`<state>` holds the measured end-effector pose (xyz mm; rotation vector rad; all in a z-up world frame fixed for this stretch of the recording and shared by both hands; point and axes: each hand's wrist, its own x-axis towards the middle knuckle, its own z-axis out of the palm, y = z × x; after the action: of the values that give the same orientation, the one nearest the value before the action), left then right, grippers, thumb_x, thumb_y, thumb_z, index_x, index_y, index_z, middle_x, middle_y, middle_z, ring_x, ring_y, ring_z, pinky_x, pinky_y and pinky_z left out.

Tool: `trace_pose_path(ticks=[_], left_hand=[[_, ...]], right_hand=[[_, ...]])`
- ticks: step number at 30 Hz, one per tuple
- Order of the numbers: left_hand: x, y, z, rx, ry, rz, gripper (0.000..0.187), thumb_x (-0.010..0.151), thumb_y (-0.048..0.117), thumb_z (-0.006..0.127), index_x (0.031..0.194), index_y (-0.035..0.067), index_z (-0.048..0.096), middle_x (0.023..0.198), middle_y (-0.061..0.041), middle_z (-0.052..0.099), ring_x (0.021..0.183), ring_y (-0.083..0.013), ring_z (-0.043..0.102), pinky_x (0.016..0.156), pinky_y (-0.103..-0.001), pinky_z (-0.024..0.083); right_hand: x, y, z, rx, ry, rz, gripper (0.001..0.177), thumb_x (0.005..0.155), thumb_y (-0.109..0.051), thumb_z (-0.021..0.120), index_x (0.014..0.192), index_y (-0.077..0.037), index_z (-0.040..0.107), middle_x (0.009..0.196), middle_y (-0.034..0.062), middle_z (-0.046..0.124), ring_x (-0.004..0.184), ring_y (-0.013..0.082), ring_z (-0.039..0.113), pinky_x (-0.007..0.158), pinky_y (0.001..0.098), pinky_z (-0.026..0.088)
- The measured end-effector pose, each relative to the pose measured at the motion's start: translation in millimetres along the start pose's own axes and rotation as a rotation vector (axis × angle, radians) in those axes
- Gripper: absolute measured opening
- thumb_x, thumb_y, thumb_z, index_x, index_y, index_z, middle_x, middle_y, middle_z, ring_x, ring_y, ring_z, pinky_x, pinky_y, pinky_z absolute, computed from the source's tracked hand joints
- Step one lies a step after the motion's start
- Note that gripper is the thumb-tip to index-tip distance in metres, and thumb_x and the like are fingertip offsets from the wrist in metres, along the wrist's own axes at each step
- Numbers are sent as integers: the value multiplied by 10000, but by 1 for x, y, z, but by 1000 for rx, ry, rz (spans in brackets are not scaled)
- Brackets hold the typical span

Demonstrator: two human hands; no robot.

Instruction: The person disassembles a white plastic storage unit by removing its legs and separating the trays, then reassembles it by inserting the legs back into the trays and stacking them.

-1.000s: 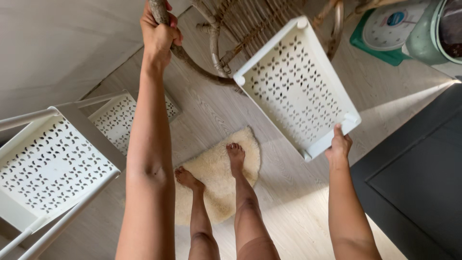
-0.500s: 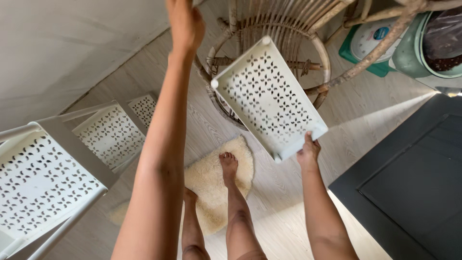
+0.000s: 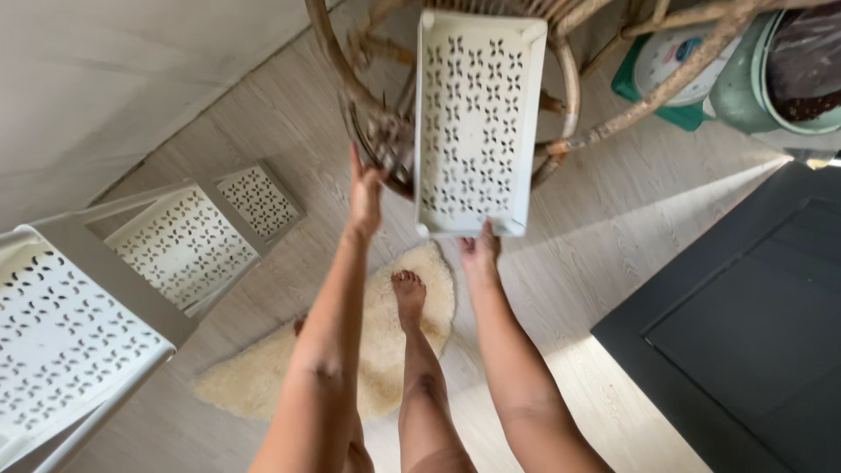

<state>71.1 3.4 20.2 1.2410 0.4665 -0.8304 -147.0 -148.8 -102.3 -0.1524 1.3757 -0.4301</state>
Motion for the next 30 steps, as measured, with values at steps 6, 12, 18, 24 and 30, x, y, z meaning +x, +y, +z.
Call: trace_pose_path(ticks=[6, 12, 18, 24, 30], left_hand=[[-16, 44, 9, 377, -87, 203, 1055, 769, 124, 645, 1634, 240, 52, 1720, -139, 52, 1572, -339, 105, 1250, -500, 187], [-101, 5, -25, 789, -17, 135, 1062, 778, 223, 749, 1627, 227, 111, 1690, -187, 135, 1573, -328, 92, 1261, -472, 116], [-234, -19, -114, 900, 37, 87, 1011, 782, 129, 733, 1613, 230, 166, 1635, -247, 207, 1520, -368, 224, 1189, -401, 300], [-346, 15, -212, 910, 523, 429, 472, 867, 68, 628, 1333, 138, 616, 1347, -128, 662, 1297, -314, 614, 1106, -402, 491], [-371, 76, -275, 1139, 772, 717, 711, 734, 72, 689, 1416, 39, 490, 1381, -209, 522, 1291, -420, 476, 1061, -527, 383]], right_hand=[[-26, 32, 46, -50, -198, 125, 628, 1004, -420, 560, 1507, -84, 393, 1521, 173, 484, 1365, 418, 496, 1030, 682, 451], [-73, 16, 82, -527, -135, 364, 994, 899, -510, 713, 1614, -174, 109, 1644, 290, 113, 1506, 457, 247, 1101, 695, 373], [-149, -33, 95, -951, -123, 84, 867, 822, -333, 732, 1549, -118, 311, 1519, 241, 417, 1346, 437, 472, 1076, 597, 422], [-307, 54, 123, -1028, -815, -619, 663, 820, -48, 697, 1435, -11, 452, 1431, 175, 571, 1336, 293, 560, 1120, 410, 466], [-476, 215, 113, -1176, -1323, -1064, 780, 798, -96, 764, 1473, 5, 386, 1514, 210, 449, 1428, 321, 410, 1180, 430, 338]])
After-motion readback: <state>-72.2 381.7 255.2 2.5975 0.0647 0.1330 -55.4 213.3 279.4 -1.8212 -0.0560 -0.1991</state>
